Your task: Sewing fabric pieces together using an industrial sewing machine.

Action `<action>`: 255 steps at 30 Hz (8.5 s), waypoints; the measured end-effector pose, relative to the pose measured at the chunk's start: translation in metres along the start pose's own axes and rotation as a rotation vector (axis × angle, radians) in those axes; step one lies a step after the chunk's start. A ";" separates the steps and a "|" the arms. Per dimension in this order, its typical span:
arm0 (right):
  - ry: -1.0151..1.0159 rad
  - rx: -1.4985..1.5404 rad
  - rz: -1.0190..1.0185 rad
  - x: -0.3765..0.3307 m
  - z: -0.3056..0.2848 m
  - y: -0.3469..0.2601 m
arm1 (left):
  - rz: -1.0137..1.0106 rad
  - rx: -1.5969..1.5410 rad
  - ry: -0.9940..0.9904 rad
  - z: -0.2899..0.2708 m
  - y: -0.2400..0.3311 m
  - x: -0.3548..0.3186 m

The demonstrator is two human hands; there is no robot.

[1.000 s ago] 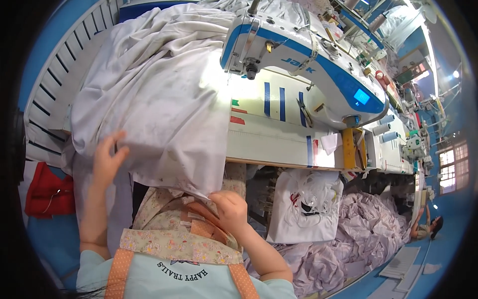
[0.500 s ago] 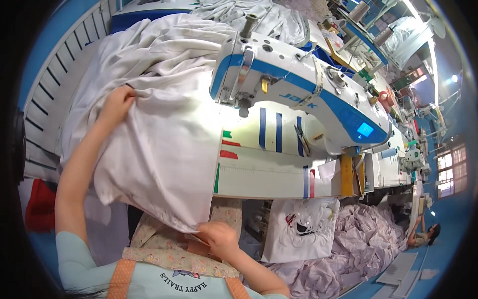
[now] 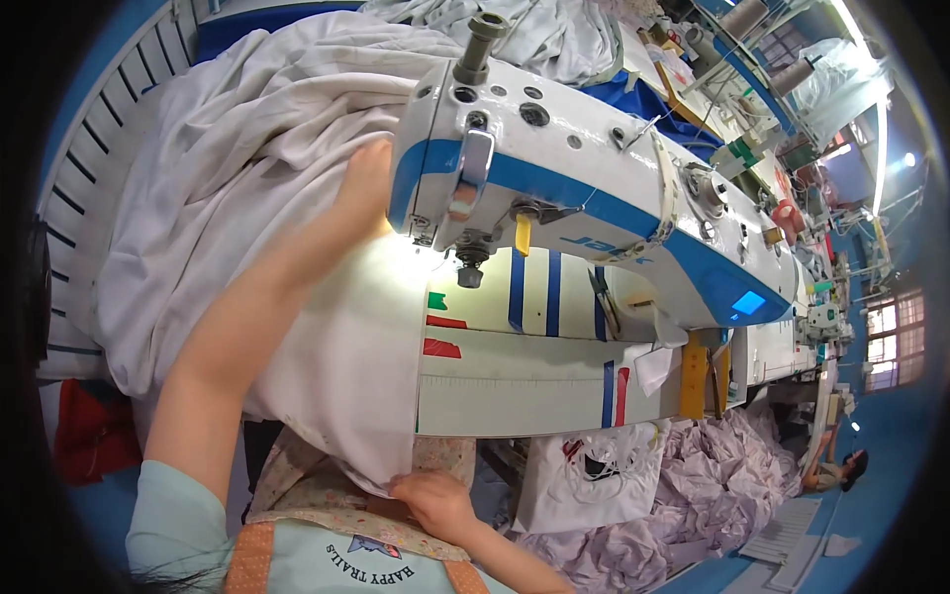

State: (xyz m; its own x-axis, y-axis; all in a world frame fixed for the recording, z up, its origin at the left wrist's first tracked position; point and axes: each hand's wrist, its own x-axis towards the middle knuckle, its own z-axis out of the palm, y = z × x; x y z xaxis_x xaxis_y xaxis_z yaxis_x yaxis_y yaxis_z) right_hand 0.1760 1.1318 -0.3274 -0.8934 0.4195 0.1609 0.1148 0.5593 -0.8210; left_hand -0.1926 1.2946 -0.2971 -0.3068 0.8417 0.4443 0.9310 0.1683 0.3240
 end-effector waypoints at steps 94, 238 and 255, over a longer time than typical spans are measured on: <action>0.258 -0.253 -0.343 0.069 -0.023 -0.001 | 0.260 0.125 -0.492 -0.137 -0.061 -0.143; 0.350 -0.439 -0.488 0.086 -0.011 0.004 | -0.660 -1.123 -0.218 -0.140 0.035 -0.217; 0.300 -0.326 -0.368 0.092 -0.028 -0.017 | -0.341 -0.911 -0.170 -0.144 0.058 -0.150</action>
State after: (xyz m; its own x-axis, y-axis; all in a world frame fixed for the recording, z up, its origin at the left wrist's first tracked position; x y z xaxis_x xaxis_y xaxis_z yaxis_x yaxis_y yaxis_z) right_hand 0.1038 1.1813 -0.2828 -0.7428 0.3131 0.5918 -0.0100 0.8786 -0.4774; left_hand -0.1210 1.1036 -0.2246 -0.4315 0.8959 0.1053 0.2681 0.0159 0.9633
